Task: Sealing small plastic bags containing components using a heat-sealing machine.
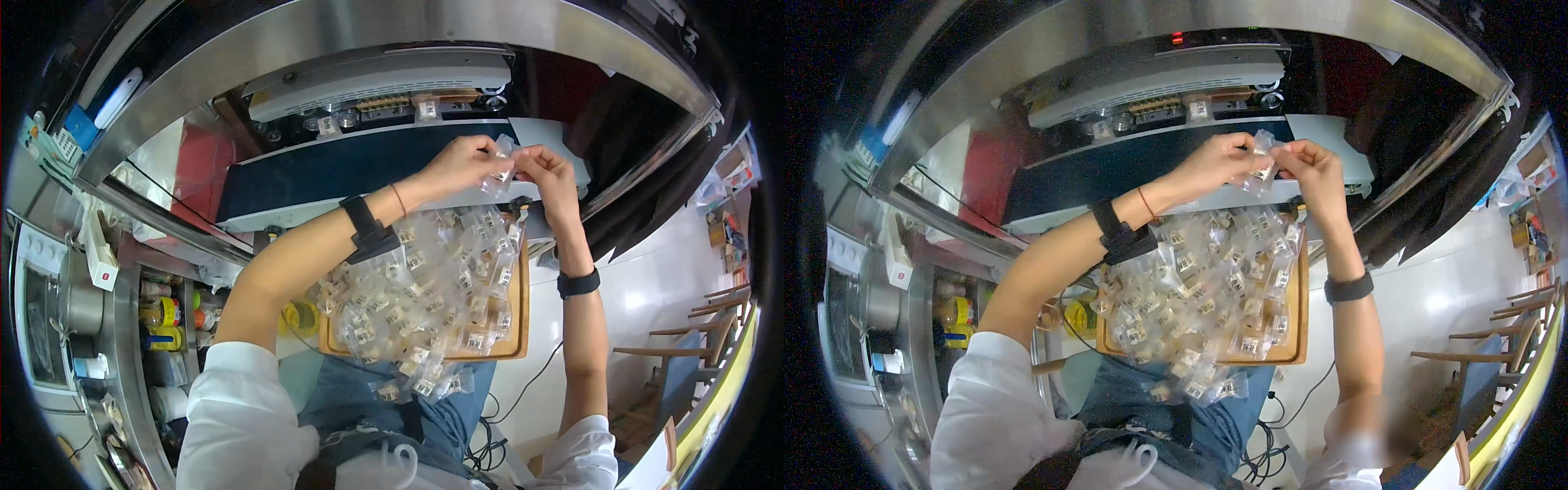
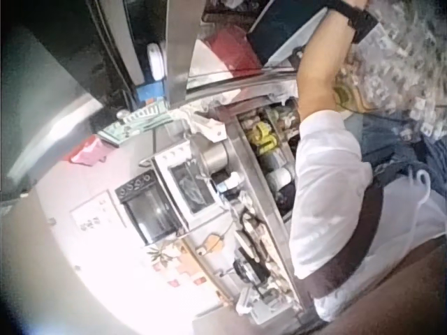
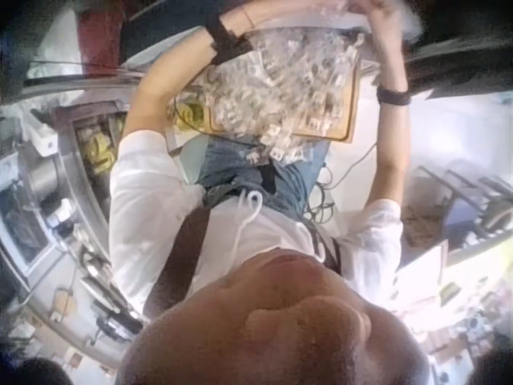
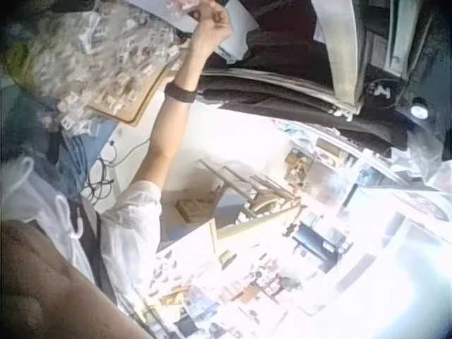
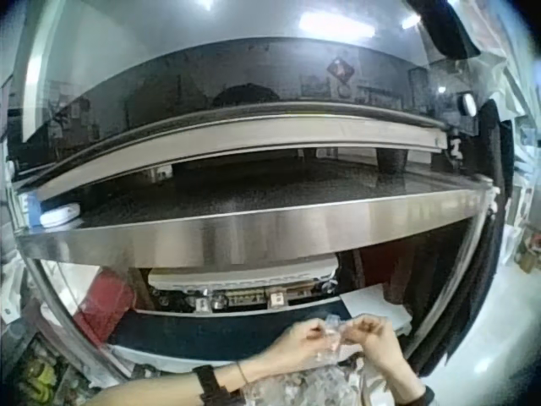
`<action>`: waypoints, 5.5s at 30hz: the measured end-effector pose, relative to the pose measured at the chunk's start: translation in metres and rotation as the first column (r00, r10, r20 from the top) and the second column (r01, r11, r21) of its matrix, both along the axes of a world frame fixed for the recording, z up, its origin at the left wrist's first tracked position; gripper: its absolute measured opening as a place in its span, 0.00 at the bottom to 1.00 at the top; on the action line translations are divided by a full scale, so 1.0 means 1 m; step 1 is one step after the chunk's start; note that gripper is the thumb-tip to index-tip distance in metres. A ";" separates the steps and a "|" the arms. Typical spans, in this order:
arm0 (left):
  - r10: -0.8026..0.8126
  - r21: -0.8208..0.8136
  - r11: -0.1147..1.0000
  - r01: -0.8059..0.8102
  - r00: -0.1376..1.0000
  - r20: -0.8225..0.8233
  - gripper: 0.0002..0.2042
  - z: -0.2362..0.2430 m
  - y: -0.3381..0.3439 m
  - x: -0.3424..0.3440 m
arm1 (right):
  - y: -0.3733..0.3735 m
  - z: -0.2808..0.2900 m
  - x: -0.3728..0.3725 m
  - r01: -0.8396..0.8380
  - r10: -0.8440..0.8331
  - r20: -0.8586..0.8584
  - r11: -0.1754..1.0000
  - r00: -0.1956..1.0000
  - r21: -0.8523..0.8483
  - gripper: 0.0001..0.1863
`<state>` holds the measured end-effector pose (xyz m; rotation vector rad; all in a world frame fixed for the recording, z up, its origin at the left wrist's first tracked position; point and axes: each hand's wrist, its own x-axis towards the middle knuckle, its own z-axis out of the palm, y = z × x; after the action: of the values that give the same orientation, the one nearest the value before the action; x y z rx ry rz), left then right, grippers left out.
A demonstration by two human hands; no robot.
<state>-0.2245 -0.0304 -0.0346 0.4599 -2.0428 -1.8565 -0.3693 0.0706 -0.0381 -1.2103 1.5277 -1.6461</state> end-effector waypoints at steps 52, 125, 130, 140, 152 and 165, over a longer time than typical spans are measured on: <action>0.955 -0.269 -0.179 -0.946 -0.102 -0.278 0.18 -0.079 -0.129 0.177 | 0.147 -0.052 0.048 0.045 -0.001 -0.114 0.922 0.994 0.385 0.07; 0.350 0.686 0.705 -0.178 0.929 -0.119 0.07 -0.080 -0.113 -0.149 | -0.191 -0.066 -0.149 0.362 -0.313 -0.239 0.911 0.919 0.199 0.06; 0.526 0.711 0.636 -0.302 0.843 -0.112 0.07 -0.080 -0.090 -0.141 | -0.135 -0.055 -0.132 0.369 -0.320 -0.317 0.923 0.893 0.107 0.18; 0.367 0.563 0.739 -0.370 0.922 0.124 0.17 -0.077 -0.108 -0.105 | 0.068 -0.041 0.018 0.106 -0.092 -0.260 0.994 0.961 0.041 0.16; 0.033 -0.066 0.998 -0.010 0.935 0.353 0.15 0.050 0.024 0.197 | 0.151 -0.089 0.153 -0.227 0.433 -0.365 0.843 0.824 0.488 0.10; 0.181 0.006 0.976 -0.219 0.822 0.540 0.11 -0.028 0.076 0.287 | 0.123 -0.129 0.219 -0.319 0.544 -0.277 0.756 0.792 0.572 0.08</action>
<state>0.0629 0.0461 -0.0627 1.2931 -2.1481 -1.8085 -0.1501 0.1938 -0.1673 -1.5399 1.6088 -0.6242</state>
